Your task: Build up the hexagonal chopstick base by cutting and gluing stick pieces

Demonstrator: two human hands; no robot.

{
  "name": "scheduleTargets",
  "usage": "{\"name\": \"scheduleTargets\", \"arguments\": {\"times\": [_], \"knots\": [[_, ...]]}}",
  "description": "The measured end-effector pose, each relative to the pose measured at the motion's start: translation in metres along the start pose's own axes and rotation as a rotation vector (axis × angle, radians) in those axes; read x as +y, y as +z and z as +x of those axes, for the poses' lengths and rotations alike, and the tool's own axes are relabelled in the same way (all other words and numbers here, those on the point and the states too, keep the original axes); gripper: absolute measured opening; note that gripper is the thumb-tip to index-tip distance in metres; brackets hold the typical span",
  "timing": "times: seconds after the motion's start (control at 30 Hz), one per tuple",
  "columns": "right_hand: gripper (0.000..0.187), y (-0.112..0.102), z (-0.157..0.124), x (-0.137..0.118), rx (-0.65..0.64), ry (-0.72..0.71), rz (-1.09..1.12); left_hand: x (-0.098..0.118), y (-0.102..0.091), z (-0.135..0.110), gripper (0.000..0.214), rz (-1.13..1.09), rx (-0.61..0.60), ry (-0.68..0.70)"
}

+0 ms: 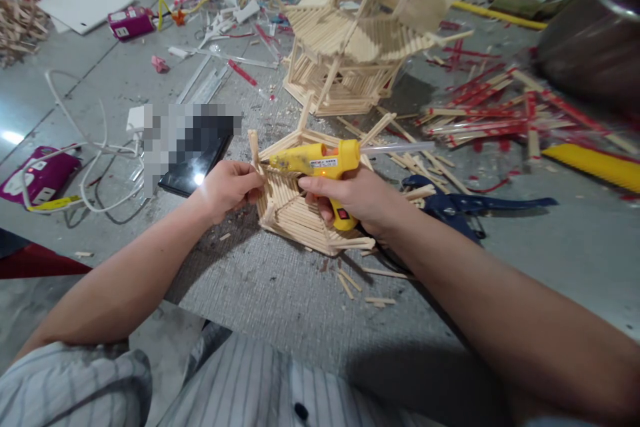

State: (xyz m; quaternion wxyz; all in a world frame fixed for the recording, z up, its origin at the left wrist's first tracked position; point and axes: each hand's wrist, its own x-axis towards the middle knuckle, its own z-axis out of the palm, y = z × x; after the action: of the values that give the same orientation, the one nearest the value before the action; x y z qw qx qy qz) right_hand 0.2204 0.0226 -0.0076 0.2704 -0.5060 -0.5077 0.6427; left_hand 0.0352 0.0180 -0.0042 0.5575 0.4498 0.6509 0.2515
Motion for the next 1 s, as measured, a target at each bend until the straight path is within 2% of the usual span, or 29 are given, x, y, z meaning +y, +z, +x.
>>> {"name": "scheduleTargets", "arguments": {"times": [0.33, 1.0], "knots": [[0.02, -0.0012, 0.0031, 0.0049, -0.005, -0.027, 0.046, -0.0026, -0.0041, 0.0026, 0.023, -0.073, -0.011, 0.003], [0.011, 0.0, 0.0032, 0.0048, -0.018, -0.035, 0.097, -0.007, -0.0073, 0.0051, 0.022, -0.026, -0.007, 0.045]]}}
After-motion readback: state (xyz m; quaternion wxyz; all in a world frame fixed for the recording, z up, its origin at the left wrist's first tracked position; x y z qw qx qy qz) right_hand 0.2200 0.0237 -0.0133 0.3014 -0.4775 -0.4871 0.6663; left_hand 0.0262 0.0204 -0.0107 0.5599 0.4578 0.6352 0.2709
